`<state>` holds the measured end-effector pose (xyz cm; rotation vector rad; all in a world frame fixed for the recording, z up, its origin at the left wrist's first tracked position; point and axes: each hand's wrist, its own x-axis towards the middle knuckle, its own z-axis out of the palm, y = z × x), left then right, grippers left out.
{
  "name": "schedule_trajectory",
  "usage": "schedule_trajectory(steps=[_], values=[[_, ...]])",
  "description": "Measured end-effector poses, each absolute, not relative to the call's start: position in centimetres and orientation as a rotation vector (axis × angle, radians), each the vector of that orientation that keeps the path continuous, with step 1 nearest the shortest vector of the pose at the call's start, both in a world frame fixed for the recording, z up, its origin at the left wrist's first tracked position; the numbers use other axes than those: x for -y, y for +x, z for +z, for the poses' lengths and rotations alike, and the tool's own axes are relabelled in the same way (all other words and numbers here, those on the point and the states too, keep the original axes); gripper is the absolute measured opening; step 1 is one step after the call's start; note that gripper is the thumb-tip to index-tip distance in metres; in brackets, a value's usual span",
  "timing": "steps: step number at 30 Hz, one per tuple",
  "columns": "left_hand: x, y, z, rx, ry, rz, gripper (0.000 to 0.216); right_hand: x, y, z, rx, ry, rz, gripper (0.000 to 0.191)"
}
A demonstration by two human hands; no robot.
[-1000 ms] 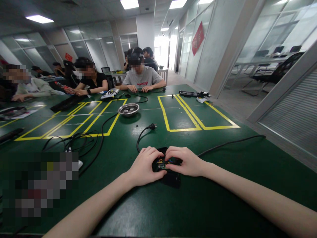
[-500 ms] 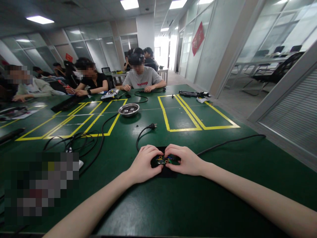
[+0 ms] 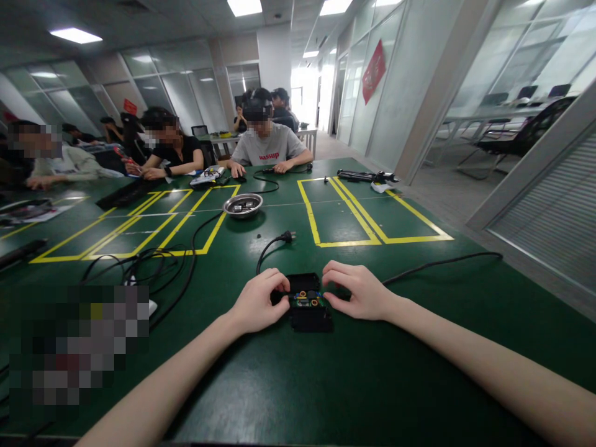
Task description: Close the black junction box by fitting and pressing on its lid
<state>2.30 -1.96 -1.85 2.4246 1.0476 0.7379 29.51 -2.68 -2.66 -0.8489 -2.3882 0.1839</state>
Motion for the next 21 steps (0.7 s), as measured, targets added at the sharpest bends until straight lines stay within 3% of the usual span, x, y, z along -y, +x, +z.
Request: schedule_trajectory(steps=[5, 21], values=[[1.61, 2.07, -1.87, -0.972, 2.462, 0.694, 0.01, 1.99, 30.17, -3.12, 2.553, -0.893, 0.202, 0.026], [2.22, 2.41, -1.24, -1.098, 2.47, 0.758, 0.004, 2.21, 29.87, -2.94, 2.549, -0.929, 0.172, 0.032]])
